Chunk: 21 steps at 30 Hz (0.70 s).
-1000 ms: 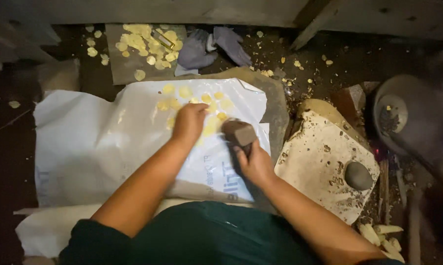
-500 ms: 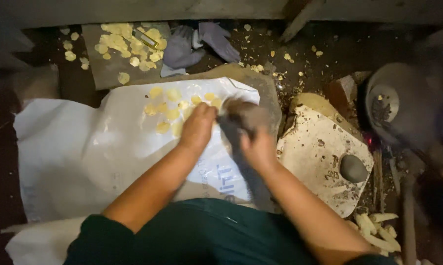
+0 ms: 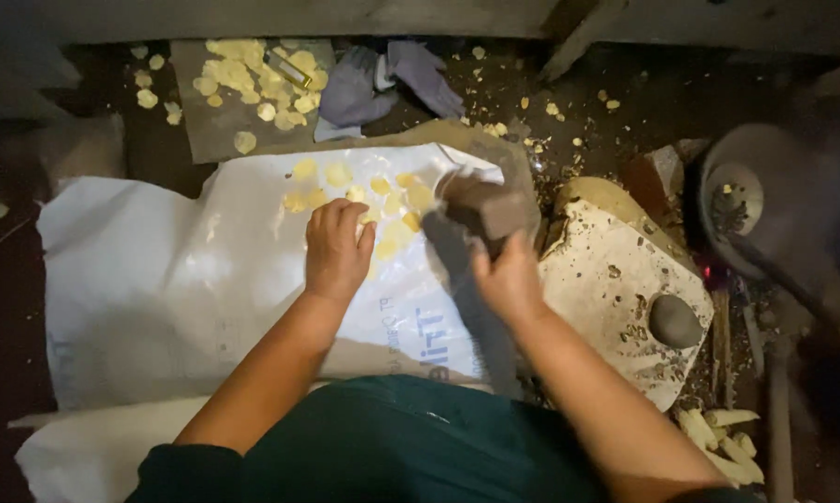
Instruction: Crushing and grinding nut pieces using a wooden mallet and a stone on the floor
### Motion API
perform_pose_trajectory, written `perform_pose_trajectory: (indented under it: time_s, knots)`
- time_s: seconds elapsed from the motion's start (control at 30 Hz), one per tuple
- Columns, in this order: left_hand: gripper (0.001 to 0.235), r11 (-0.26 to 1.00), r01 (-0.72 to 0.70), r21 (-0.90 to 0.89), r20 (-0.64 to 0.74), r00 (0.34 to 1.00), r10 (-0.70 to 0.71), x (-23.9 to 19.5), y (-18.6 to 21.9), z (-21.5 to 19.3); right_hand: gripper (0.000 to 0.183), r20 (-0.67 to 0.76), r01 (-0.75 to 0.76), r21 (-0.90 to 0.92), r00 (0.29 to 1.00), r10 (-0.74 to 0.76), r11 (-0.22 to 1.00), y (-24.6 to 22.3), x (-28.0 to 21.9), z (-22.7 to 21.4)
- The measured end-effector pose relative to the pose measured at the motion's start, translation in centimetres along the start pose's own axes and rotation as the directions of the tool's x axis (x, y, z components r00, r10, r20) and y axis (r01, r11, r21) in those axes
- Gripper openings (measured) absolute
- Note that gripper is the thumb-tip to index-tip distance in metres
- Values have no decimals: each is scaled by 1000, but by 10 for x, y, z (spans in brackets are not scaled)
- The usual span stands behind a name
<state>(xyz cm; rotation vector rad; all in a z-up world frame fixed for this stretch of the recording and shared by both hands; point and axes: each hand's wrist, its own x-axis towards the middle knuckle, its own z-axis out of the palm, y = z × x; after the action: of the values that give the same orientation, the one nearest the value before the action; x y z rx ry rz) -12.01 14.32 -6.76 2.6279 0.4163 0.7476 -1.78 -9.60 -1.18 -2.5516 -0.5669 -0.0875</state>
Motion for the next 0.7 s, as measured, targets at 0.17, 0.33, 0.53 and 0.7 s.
perform_pose_trajectory:
  time_s: [0.17, 0.33, 0.53, 0.7]
  knots:
    - [23, 998, 13, -60, -47, 999, -16, -8, 0, 3, 54, 469, -229, -94, 848, 246, 969, -18, 6, 1]
    - [23, 995, 32, -95, -60, 997, -38, 4, 1, -2, 64, 485, -258, -17, 843, 233, 966, -27, 36, -27]
    - [21, 998, -60, -15, -4, 998, 60, 5, 25, -10, 50, 436, -215, -3, 879, 195, 977, -21, 0, -15]
    - [16, 976, -36, -217, 124, 990, 64, -8, 46, 16, 57, 484, -296, 34, 841, 243, 954, -16, 5, -27]
